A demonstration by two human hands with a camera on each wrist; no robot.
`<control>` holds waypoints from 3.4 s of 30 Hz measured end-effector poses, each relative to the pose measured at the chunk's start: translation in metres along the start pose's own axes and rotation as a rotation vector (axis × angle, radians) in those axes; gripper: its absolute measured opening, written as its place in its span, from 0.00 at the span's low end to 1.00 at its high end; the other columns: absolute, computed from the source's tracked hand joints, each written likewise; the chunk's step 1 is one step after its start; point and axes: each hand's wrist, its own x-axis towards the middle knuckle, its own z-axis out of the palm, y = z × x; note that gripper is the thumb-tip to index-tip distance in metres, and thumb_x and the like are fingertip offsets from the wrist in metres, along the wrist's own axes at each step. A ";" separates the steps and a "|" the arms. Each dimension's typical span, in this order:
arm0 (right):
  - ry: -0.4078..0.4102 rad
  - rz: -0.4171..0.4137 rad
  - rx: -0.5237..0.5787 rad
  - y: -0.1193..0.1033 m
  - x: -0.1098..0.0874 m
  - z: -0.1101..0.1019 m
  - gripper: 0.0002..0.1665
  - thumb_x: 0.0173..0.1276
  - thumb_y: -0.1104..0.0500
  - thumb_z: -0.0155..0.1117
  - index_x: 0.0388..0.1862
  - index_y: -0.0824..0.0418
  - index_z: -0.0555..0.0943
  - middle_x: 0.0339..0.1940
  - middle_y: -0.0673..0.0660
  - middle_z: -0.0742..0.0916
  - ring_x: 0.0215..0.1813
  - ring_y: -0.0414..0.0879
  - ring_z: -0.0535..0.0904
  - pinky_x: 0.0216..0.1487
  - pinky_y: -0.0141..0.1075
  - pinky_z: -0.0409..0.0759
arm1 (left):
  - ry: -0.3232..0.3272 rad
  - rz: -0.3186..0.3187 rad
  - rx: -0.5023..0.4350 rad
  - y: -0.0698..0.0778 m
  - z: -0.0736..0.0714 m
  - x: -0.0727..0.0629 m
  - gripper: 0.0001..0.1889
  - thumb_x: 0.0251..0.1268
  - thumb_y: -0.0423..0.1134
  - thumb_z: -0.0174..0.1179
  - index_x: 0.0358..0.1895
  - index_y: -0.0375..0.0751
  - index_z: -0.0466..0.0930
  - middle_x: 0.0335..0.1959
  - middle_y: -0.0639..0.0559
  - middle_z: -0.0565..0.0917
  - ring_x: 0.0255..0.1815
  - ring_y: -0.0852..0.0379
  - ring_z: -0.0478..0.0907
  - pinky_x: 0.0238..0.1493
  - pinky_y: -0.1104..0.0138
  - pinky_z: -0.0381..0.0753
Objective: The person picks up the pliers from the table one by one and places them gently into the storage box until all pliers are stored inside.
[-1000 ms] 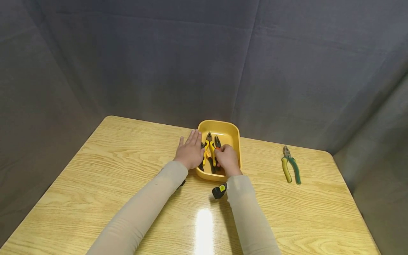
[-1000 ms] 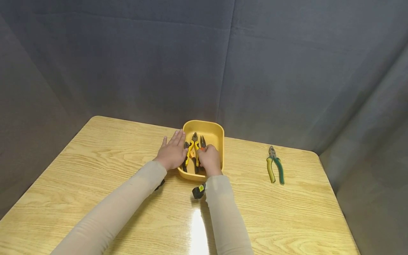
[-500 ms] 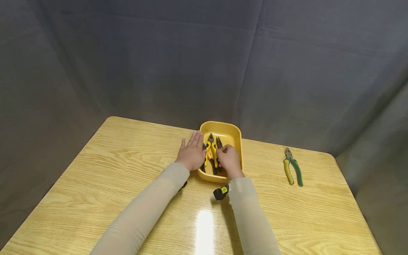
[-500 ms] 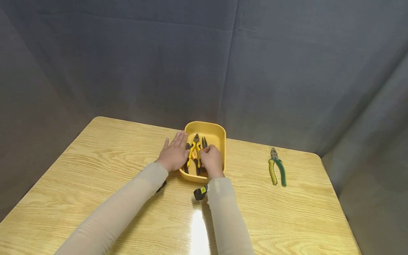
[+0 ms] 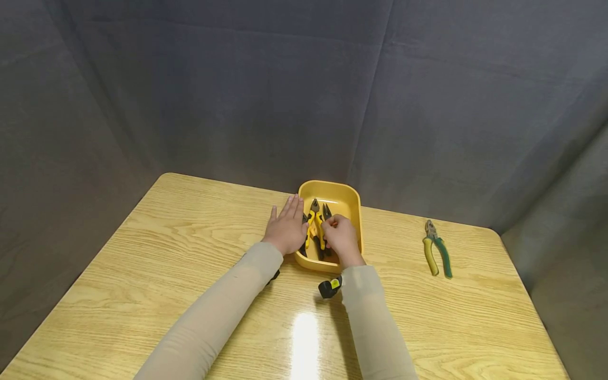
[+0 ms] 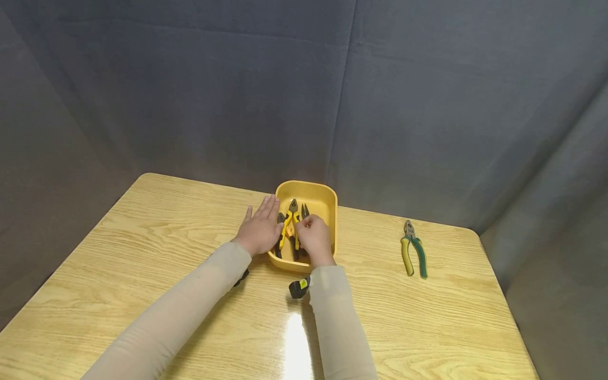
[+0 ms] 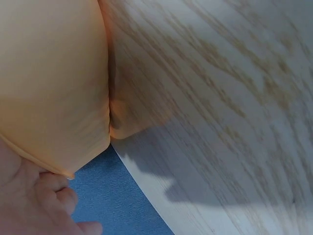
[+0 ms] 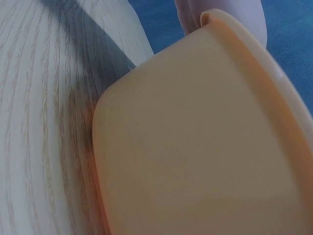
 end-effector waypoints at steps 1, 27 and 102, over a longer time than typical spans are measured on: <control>0.003 -0.010 0.001 0.000 0.000 0.000 0.08 0.72 0.61 0.59 0.38 0.65 0.81 0.22 0.55 0.80 0.15 0.42 0.72 0.17 0.31 0.71 | -0.001 -0.001 -0.004 0.000 0.000 0.000 0.35 0.84 0.52 0.37 0.83 0.43 0.37 0.84 0.49 0.37 0.84 0.53 0.32 0.80 0.46 0.33; 0.120 -0.325 -0.057 0.003 -0.012 0.003 0.07 0.71 0.61 0.60 0.45 0.62 0.81 0.21 0.53 0.77 0.19 0.44 0.69 0.21 0.35 0.69 | 0.006 0.000 -0.019 -0.005 0.009 -0.002 0.35 0.84 0.51 0.39 0.83 0.42 0.39 0.85 0.48 0.39 0.84 0.53 0.32 0.80 0.45 0.35; 0.119 -0.306 -0.311 0.043 -0.019 -0.118 0.14 0.76 0.62 0.53 0.52 0.67 0.80 0.39 0.65 0.84 0.40 0.58 0.80 0.41 0.48 0.77 | 0.007 0.019 -0.039 0.005 -0.004 -0.005 0.34 0.85 0.49 0.37 0.83 0.41 0.38 0.84 0.47 0.38 0.84 0.52 0.33 0.80 0.45 0.36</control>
